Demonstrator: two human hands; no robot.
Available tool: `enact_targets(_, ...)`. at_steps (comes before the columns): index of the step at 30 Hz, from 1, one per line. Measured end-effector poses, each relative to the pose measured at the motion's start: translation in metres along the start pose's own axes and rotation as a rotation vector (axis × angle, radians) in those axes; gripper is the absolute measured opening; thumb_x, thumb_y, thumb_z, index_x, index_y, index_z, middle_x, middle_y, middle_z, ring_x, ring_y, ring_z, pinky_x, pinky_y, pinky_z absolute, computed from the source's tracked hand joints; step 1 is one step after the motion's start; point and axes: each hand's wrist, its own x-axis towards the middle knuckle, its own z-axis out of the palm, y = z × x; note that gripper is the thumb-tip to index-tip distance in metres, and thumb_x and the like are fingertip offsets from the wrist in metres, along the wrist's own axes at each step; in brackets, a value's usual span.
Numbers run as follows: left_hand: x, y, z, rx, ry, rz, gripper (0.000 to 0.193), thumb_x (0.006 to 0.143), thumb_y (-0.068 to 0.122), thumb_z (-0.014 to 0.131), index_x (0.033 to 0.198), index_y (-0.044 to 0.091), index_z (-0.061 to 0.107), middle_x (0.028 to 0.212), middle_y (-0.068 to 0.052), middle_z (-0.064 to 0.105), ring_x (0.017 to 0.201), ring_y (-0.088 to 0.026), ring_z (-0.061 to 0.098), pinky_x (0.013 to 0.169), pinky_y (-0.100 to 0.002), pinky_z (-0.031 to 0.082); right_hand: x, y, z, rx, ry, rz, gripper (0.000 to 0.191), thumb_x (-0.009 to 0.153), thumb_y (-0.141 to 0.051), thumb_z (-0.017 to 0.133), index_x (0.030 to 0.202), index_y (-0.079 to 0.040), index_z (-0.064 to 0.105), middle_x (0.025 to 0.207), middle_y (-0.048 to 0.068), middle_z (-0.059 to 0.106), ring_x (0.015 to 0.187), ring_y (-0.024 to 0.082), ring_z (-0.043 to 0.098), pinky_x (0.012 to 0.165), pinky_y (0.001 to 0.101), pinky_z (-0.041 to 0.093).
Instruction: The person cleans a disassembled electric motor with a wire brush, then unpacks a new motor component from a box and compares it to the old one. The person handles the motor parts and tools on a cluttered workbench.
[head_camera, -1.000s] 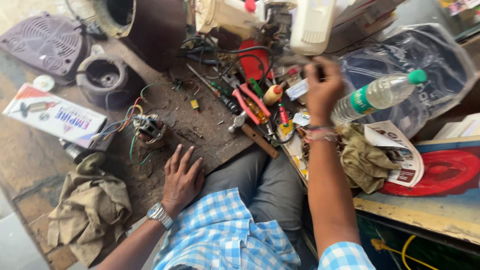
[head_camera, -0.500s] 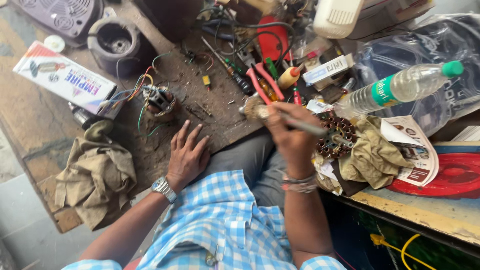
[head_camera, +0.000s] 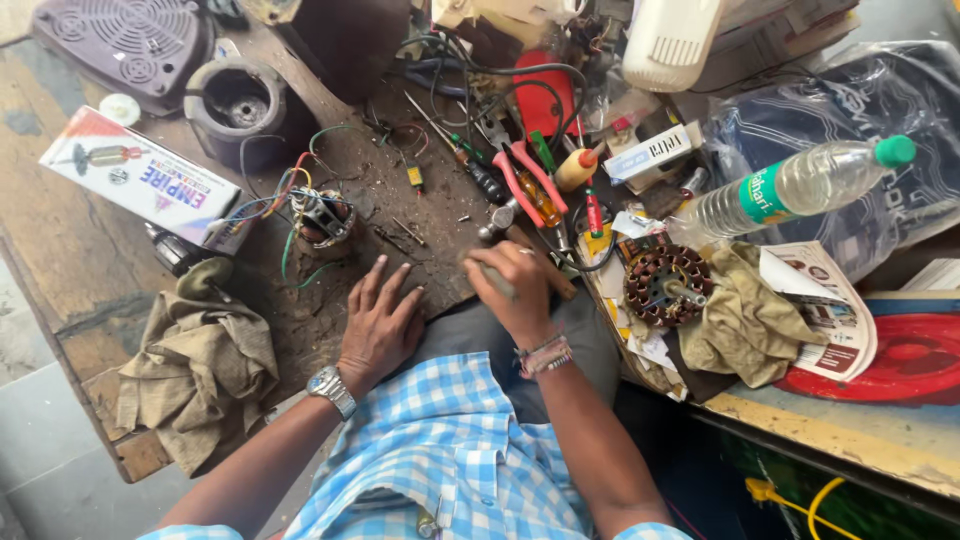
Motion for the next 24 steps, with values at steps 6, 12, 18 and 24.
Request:
enact_targets(6, 0.0, 0.001, -0.003, -0.126, 0.032, -0.042, 0.038, 0.085, 0.019, 0.071, 0.121, 0.007, 0.066, 0.138, -0.016, 0.058, 0.129, -0.037, 0.051, 0.105, -0.051, 0.04, -0.045, 0.025, 0.021, 0.58, 0.139, 0.417, 0.02, 0.096, -0.011, 0.073, 0.113, 0.0, 0.071, 0.098, 0.01, 0.068, 0.081, 0.017, 0.069, 0.067, 0.031, 0.058)
enact_targets(12, 0.031, 0.005, -0.003, -0.293, 0.176, 0.05, 0.037, 0.087, 0.012, 0.07, 0.123, 0.004, 0.066, 0.122, -0.018, 0.062, 0.105, -0.036, 0.062, 0.091, -0.045, 0.051, -0.086, 0.057, 0.047, 1.13, 0.151, 0.69, 0.027, 0.099, -0.012, 0.067, 0.122, 0.003, 0.067, 0.103, 0.011, 0.073, 0.089, 0.018, 0.073, 0.081, 0.0328, 0.063)
enact_targets(18, 0.111, 0.004, -0.012, -0.175, 0.011, -0.178, 0.054, 0.085, 0.019, 0.071, 0.137, 0.008, 0.059, 0.107, -0.024, 0.058, 0.088, -0.04, 0.066, 0.071, -0.049, 0.055, -0.076, 0.065, 0.048, 1.034, 0.082, 0.657, 0.029, 0.099, -0.013, 0.069, 0.122, 0.003, 0.068, 0.102, 0.011, 0.074, 0.088, 0.018, 0.073, 0.081, 0.0328, 0.062)
enact_targets(24, 0.164, -0.015, -0.004, -0.03, -0.183, -0.339, 0.043, 0.092, 0.034, 0.07, 0.125, 0.008, 0.06, 0.112, -0.03, 0.054, 0.081, -0.042, 0.07, 0.065, -0.05, 0.06, -0.071, 0.058, 0.045, 1.049, 0.045, 0.644, 0.03, 0.098, -0.016, 0.07, 0.122, 0.002, 0.069, 0.101, 0.01, 0.074, 0.089, 0.017, 0.073, 0.082, 0.0318, 0.062)
